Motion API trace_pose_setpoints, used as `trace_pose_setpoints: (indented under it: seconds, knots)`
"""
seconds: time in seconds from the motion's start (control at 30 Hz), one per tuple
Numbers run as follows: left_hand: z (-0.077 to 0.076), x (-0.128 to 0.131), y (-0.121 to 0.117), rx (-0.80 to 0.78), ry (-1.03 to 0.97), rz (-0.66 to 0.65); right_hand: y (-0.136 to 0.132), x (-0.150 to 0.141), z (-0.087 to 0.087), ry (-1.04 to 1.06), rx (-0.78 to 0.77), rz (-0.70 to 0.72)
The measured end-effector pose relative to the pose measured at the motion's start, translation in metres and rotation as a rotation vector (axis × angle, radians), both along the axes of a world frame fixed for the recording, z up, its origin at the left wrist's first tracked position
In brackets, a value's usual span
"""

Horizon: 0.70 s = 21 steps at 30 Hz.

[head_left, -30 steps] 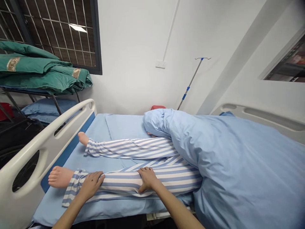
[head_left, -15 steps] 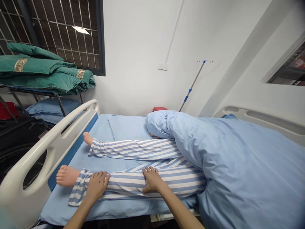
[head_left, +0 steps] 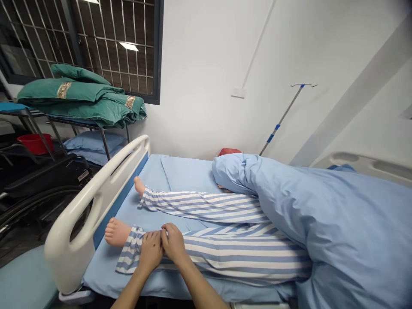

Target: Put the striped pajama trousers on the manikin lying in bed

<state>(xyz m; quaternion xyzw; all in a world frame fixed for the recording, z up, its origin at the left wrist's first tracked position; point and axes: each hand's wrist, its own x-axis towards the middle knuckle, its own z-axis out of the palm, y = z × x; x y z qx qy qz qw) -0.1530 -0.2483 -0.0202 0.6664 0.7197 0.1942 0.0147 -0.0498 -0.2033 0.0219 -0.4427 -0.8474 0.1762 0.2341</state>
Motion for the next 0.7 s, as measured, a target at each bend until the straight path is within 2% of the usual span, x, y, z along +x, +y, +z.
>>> trace_pose_setpoints:
  seconds: [0.1,0.17,0.27,0.37,0.47,0.53,0.7]
  knots:
    - [-0.007,0.0,0.0,0.036,-0.123,0.055,0.0,-0.011,-0.015,-0.047,0.004,-0.116]
    - [-0.005,-0.002,0.002,0.093,-0.251,0.107,-0.001,-0.012,-0.022,-0.062,0.025,-0.151]
    - [0.013,-0.011,0.008,0.175,-0.436,0.181,-0.001,-0.011,-0.026,-0.068,0.045,-0.153]
    - [0.034,-0.022,0.019,0.124,-0.542,0.176,-0.001,-0.012,-0.027,-0.085,0.05,-0.17]
    - [0.039,-0.03,0.029,0.08,-0.596,0.161,0.0,-0.014,-0.029,-0.1,0.05,-0.207]
    - [0.03,-0.032,0.032,0.047,-0.519,0.16,0.001,-0.014,-0.03,-0.111,0.067,-0.214]
    - [0.004,-0.026,0.03,-0.08,-0.026,0.098,0.001,-0.015,-0.035,-0.123,0.128,-0.201]
